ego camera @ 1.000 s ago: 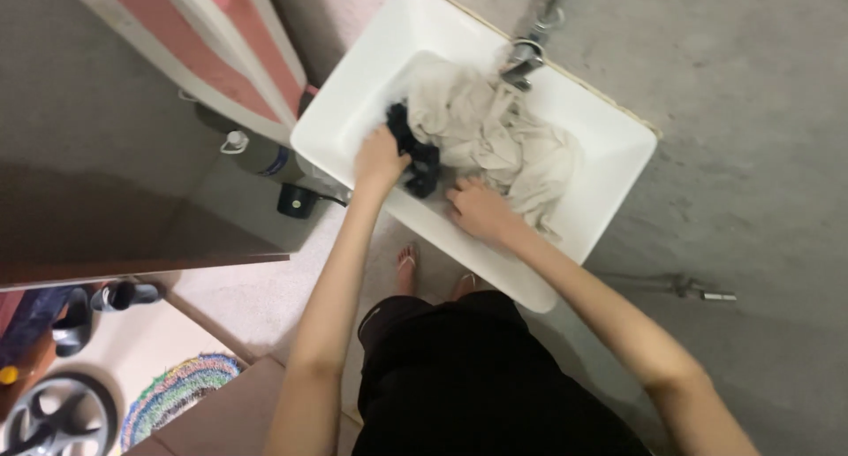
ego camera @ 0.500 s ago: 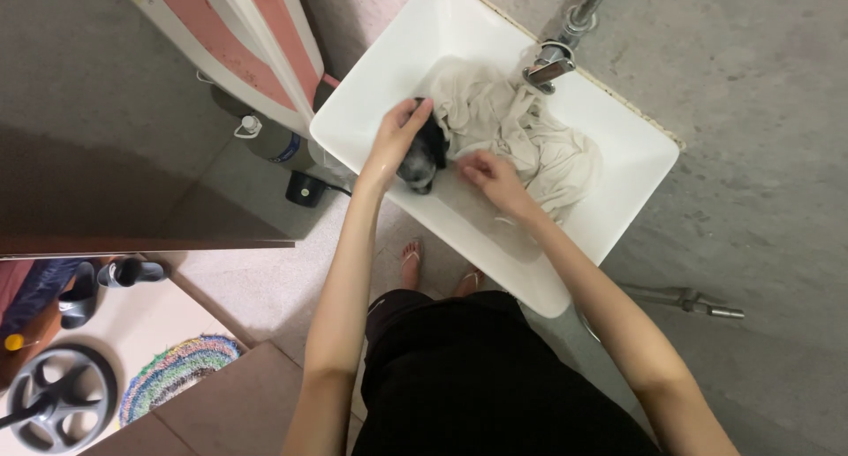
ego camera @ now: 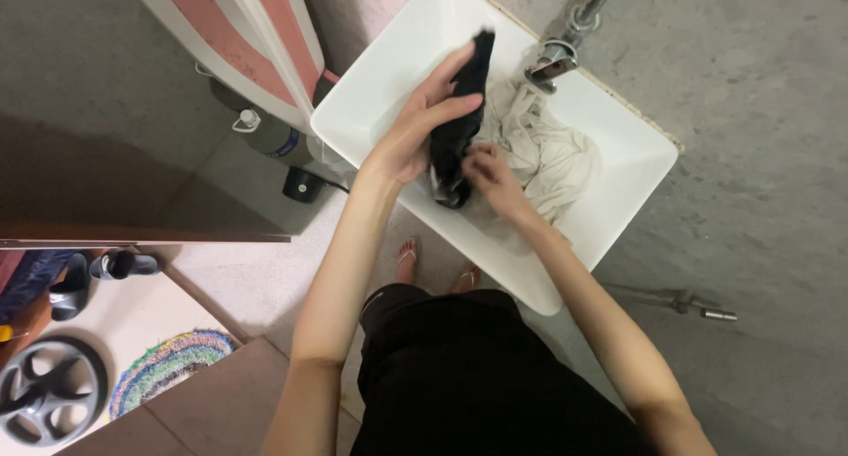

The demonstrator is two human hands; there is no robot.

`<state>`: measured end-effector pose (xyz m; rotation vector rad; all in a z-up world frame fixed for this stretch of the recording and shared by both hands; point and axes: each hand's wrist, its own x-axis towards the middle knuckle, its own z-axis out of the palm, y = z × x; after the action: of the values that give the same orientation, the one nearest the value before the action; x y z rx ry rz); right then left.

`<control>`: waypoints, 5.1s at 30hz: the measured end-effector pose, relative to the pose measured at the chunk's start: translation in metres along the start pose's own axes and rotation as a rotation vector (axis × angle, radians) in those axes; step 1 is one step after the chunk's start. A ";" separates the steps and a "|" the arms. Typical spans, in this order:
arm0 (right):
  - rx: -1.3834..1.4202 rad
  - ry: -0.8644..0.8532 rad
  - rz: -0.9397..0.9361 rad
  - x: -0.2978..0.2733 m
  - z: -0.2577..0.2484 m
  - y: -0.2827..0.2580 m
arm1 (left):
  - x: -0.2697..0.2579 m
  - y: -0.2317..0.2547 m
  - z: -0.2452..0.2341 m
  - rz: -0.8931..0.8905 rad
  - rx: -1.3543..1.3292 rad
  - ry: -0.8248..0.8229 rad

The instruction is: Hand-washing black and white garments in a sink and bucket with detergent.

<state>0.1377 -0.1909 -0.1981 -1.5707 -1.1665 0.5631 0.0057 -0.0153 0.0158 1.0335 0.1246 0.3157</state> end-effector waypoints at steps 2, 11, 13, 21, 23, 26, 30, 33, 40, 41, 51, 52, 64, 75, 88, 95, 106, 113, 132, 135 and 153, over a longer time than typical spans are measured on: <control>0.118 -0.013 0.132 -0.004 -0.012 -0.012 | -0.002 0.006 0.010 0.034 -0.075 -0.020; 0.025 -0.025 0.328 -0.012 -0.002 -0.082 | 0.013 0.002 0.024 0.142 -0.286 0.000; 0.040 0.059 0.511 -0.021 -0.019 -0.062 | 0.016 0.009 0.015 0.158 -0.283 0.026; 0.469 0.451 0.243 -0.038 -0.090 -0.152 | 0.029 -0.072 -0.074 0.391 0.428 0.324; 0.448 0.459 0.358 -0.034 -0.084 -0.138 | 0.015 -0.090 -0.073 0.395 0.624 0.327; 0.055 0.350 0.497 -0.034 -0.066 -0.077 | 0.002 -0.115 -0.066 0.379 1.064 0.319; -0.802 0.052 0.041 -0.011 -0.028 -0.120 | -0.003 -0.117 -0.039 -0.010 1.482 0.097; -0.734 0.000 -0.028 -0.008 -0.008 -0.100 | -0.007 -0.162 -0.057 -0.243 1.576 -0.100; -0.822 -0.093 0.129 0.008 0.010 -0.064 | 0.005 -0.190 -0.068 -0.219 1.890 -0.059; -0.837 -0.063 0.082 0.007 0.012 -0.053 | 0.007 -0.197 -0.073 -0.297 1.883 -0.050; -0.255 -0.057 0.134 0.012 -0.034 -0.027 | -0.004 -0.137 -0.062 -0.024 1.864 0.179; -0.253 -0.058 0.132 0.006 -0.046 -0.012 | -0.002 -0.131 -0.069 -0.024 1.867 0.181; 0.906 0.178 0.408 -0.026 -0.102 -0.123 | 0.009 -0.099 0.004 0.291 0.834 -0.125; 0.267 0.220 0.403 -0.071 -0.173 -0.095 | 0.016 -0.052 -0.044 -0.023 0.846 -0.299; 0.273 0.548 0.269 -0.027 -0.175 -0.113 | 0.069 -0.052 -0.008 0.239 0.638 -0.244; -0.529 0.589 0.083 -0.034 -0.139 -0.080 | 0.103 -0.120 -0.046 0.050 1.167 -0.215; -0.756 0.372 0.492 -0.041 -0.110 -0.124 | 0.082 -0.108 -0.046 -0.002 1.156 -0.285; -0.311 0.359 0.349 -0.020 -0.040 -0.111 | 0.057 -0.105 -0.068 -0.133 0.839 -0.339; -0.074 0.244 0.300 -0.005 -0.014 0.019 | 0.047 -0.179 -0.140 -0.121 1.055 -0.013; 1.156 0.449 0.429 -0.006 -0.034 -0.052 | 0.037 -0.135 -0.070 -0.367 0.396 0.171; -0.191 0.579 0.208 0.024 -0.027 -0.075 | 0.024 -0.219 0.018 -0.431 -0.381 0.634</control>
<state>0.1397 -0.1841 -0.1152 -1.8662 -0.6345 0.1054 0.0767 -0.1251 -0.1618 0.4801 0.8165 0.2498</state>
